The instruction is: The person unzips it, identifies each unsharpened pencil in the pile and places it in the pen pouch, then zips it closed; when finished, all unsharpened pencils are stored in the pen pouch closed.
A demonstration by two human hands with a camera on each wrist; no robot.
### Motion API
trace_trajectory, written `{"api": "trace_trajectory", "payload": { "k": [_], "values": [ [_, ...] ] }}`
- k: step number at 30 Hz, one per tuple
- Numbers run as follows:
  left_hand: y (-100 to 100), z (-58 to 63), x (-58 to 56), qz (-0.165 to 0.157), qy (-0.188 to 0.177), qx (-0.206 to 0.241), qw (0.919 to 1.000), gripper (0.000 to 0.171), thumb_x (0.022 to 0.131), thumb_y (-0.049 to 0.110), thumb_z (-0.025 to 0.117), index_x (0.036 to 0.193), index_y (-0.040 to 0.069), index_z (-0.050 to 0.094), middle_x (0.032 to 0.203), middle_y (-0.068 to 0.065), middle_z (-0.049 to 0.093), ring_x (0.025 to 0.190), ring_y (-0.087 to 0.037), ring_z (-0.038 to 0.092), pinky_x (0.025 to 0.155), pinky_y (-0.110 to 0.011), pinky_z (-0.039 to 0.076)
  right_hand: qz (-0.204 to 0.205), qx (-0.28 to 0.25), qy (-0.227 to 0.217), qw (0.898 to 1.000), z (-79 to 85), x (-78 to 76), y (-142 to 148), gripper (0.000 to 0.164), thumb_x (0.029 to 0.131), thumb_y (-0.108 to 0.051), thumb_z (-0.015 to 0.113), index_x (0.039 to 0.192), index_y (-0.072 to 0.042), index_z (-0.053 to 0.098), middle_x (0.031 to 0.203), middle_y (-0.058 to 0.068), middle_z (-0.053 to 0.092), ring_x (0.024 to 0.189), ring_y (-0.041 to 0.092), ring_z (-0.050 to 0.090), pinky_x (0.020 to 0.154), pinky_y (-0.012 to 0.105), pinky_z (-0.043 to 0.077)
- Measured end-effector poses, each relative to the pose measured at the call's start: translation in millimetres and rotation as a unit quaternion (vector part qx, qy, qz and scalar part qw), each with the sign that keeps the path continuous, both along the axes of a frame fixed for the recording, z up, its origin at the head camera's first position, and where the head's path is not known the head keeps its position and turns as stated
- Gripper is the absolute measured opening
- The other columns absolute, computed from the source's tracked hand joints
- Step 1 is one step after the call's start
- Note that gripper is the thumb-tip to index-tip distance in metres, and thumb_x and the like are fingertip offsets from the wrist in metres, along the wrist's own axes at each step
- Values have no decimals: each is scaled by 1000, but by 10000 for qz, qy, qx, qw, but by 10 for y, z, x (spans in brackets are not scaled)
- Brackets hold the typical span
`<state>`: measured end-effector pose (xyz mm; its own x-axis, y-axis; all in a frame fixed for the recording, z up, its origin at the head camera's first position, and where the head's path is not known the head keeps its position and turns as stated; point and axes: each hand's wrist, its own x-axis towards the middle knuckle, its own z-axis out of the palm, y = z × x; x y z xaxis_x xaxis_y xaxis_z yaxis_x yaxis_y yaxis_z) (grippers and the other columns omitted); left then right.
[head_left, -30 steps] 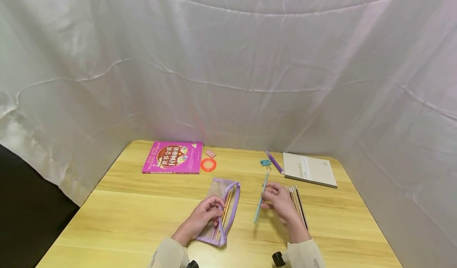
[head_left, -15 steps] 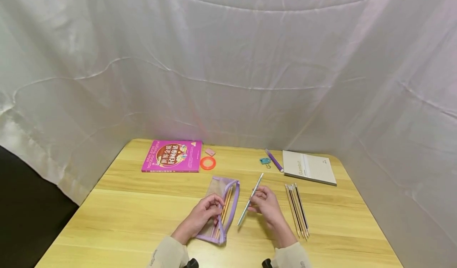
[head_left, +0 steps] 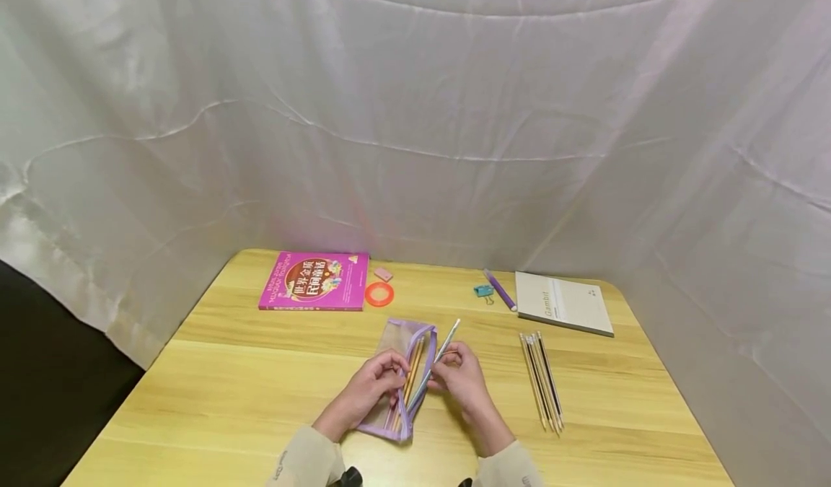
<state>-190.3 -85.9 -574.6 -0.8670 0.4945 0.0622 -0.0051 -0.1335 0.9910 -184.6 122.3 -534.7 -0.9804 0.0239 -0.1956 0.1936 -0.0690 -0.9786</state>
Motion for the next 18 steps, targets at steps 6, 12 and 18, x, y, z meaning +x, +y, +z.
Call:
{"api": "trace_trajectory", "payload": {
  "k": [6,12,18],
  "values": [
    [4,-3,-14,-41,20,12,10000,26,96,4,62,118,-8,55,89,3,57,65,-5,53,58,-17,49,210,83,-105,9997,-26,66,-67,35,88,11,63,119,9,46,86,3,54,65,16,67,67,35,65],
    [-3,-4,-5,-59,-26,12,10000,26,96,5,62,118,-8,54,88,3,55,65,-5,52,57,-17,49,316,160,-132,9993,-49,100,-118,37,87,11,62,121,9,47,87,4,57,64,16,68,67,37,65],
    [-11,-4,-3,-72,5,21,10000,26,96,4,62,118,-9,54,88,2,56,64,-6,53,57,-18,49,437,195,-136,9988,-61,131,-150,36,87,10,60,121,9,47,87,9,59,64,18,69,66,37,65]
  ]
}}
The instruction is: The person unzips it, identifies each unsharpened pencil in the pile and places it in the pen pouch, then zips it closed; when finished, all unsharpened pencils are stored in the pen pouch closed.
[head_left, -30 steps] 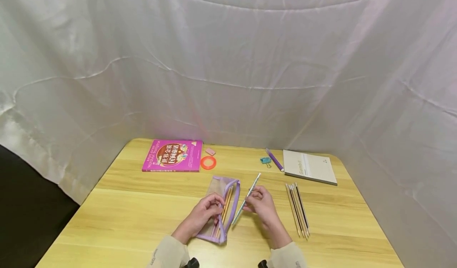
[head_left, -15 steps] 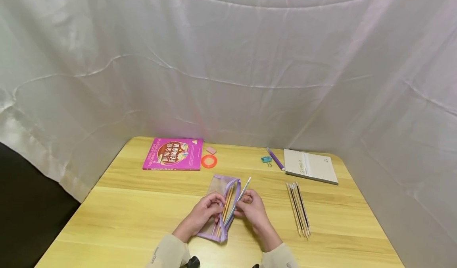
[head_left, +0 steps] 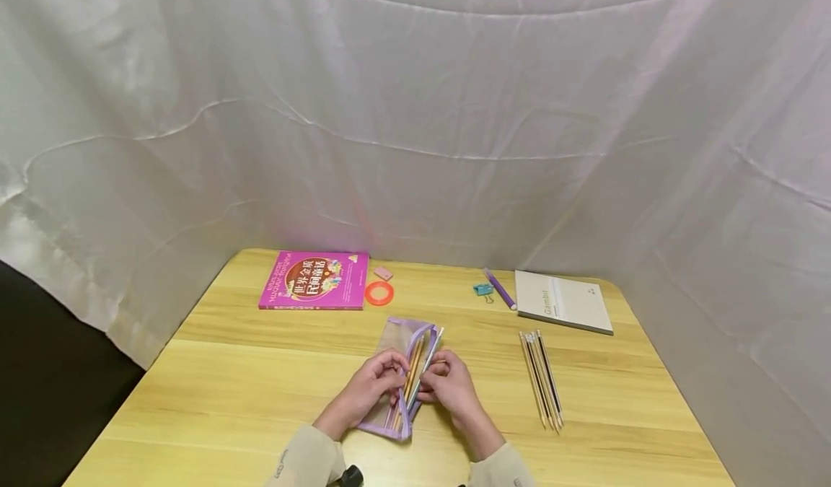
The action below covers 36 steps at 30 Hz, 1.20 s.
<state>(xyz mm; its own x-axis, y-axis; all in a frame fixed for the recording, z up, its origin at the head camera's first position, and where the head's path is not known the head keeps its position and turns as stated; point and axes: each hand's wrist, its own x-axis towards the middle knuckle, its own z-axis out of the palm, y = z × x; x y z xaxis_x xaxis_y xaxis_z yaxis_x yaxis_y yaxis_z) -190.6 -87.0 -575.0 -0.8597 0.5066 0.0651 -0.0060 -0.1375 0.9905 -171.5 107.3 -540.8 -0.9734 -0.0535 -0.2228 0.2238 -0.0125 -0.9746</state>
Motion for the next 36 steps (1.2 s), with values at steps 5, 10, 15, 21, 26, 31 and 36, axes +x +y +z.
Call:
{"api": "trace_trajectory", "payload": {
  "k": [5,10,15,21,26,31,36],
  "values": [
    [5,6,-6,-28,-1,8,10000,26,96,3,62,117,-9,54,88,2,56,64,-6,53,57,-18,49,76,157,-11,9998,8,16,-24,35,88,9,61,121,9,47,92,12,61,66,19,69,66,36,65],
    [8,-5,-13,-23,35,-72,10000,25,96,3,63,116,-9,54,87,3,58,65,-6,54,57,-17,49,175,328,-77,9993,-11,15,-49,33,89,9,62,120,11,50,92,13,64,66,19,69,64,36,65],
    [8,-28,-22,-62,63,-67,9999,25,96,2,63,115,-10,53,86,4,59,65,-7,55,58,-18,49,353,531,-67,9979,-31,17,-84,29,90,8,64,117,13,54,88,12,66,63,16,67,61,34,64],
    [12,-32,-21,-38,75,-82,9999,25,96,5,64,115,-9,54,86,4,58,66,-6,55,58,-17,49,292,651,-35,9974,-7,45,-103,32,89,8,66,118,13,54,88,12,66,60,14,66,59,32,64],
    [14,-23,-15,-56,103,-59,9999,25,96,5,64,115,-9,54,87,3,58,67,-6,55,58,-17,49,219,705,-63,9973,8,48,-103,36,88,8,66,122,13,54,88,11,66,60,13,66,58,30,63],
    [14,-20,-13,-52,121,-47,9999,25,96,5,64,115,-8,54,88,3,58,67,-6,54,58,-17,49,202,781,-57,9967,16,55,-98,40,88,7,67,126,13,53,88,11,66,60,13,66,57,30,63],
    [6,-18,-7,-86,115,5,9999,25,96,4,64,115,-10,53,89,3,57,68,-6,54,59,-17,49,220,791,-23,9966,14,69,-92,45,89,7,68,130,13,51,87,11,67,59,13,66,57,30,63]
  ]
}}
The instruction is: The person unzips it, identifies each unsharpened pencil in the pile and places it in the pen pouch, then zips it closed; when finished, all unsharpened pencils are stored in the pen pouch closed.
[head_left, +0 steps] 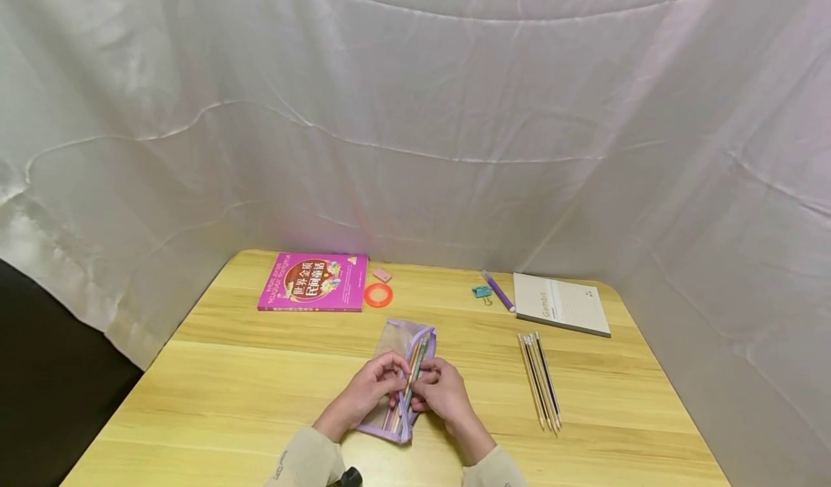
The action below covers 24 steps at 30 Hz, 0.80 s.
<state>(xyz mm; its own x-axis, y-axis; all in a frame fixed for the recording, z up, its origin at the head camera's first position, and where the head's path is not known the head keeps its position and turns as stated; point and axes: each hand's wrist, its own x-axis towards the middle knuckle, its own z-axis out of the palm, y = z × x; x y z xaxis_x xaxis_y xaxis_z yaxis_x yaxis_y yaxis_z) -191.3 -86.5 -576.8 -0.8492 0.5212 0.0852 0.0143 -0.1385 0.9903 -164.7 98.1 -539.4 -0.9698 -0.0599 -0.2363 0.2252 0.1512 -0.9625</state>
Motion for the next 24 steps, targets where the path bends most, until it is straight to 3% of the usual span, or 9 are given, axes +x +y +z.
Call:
{"api": "trace_trajectory", "payload": {
  "k": [19,24],
  "values": [
    [-8,31,15,36,-139,-152,9998,25,96,5,63,117,-7,55,89,3,57,68,-6,54,59,-17,50,9,-116,-37,9999,-6,-5,40,53,88,6,72,135,12,49,84,10,68,60,14,67,59,33,64],
    [-2,48,24,48,-174,-168,9997,26,96,4,63,118,-7,55,90,3,57,69,-6,54,59,-17,50,-11,-74,-46,10000,-40,-25,99,53,88,6,71,136,12,48,91,15,70,60,14,66,60,35,64]
  ]
}}
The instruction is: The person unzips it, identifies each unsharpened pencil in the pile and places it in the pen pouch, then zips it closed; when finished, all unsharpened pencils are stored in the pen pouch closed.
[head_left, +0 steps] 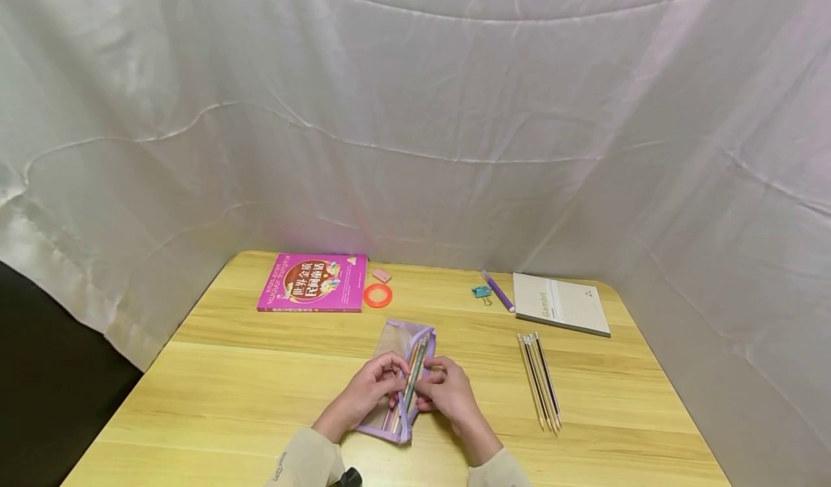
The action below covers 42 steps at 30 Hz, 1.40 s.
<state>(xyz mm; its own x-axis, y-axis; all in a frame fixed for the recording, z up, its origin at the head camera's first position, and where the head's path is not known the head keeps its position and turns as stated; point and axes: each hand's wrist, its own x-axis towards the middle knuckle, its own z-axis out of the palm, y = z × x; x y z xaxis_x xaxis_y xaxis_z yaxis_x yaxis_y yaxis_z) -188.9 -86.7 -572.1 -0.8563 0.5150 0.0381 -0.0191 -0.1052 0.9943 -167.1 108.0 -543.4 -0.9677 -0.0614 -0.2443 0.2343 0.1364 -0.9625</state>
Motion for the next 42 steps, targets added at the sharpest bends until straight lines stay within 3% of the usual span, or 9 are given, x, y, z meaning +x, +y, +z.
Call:
{"api": "trace_trajectory", "payload": {
  "k": [11,18,24,30,37,42],
  "values": [
    [7,-31,-21,190,45,11,9998,26,95,5,65,116,-8,56,88,3,57,68,-6,53,58,-17,49,-510,37,165,9986,94,-43,106,51,89,3,71,136,7,52,97,12,63,63,17,65,53,30,59],
    [-11,-40,0,257,143,595,9978,27,97,2,61,117,-13,50,88,6,57,68,-6,53,58,-17,48,-244,127,85,9996,59,-28,150,56,92,0,68,143,8,47,103,16,71,66,18,67,57,32,61],
    [-10,-38,1,211,310,775,9963,26,96,-2,60,115,-15,49,88,6,57,69,-6,53,58,-16,49,84,-69,148,9998,56,-30,125,69,92,3,66,153,5,35,93,17,74,62,17,68,58,35,63],
    [-11,-39,5,259,473,645,9965,26,94,0,64,114,-13,53,90,5,58,72,-6,54,59,-16,49,84,-254,284,9992,91,-62,90,76,93,8,64,159,-4,29,94,19,72,62,19,68,60,38,64],
    [-8,-13,7,542,953,303,9935,21,94,2,66,112,-7,58,91,5,59,81,-4,55,72,-18,50,50,-380,495,9980,114,-98,70,76,91,10,63,158,-7,33,89,17,72,61,19,68,61,41,64],
    [8,64,19,546,1358,80,9892,18,96,3,65,112,-3,60,91,2,58,79,-4,56,67,-20,52,-127,-490,745,9959,146,-112,54,76,89,13,62,157,-6,33,84,14,69,61,19,68,63,44,65]
  ]
}}
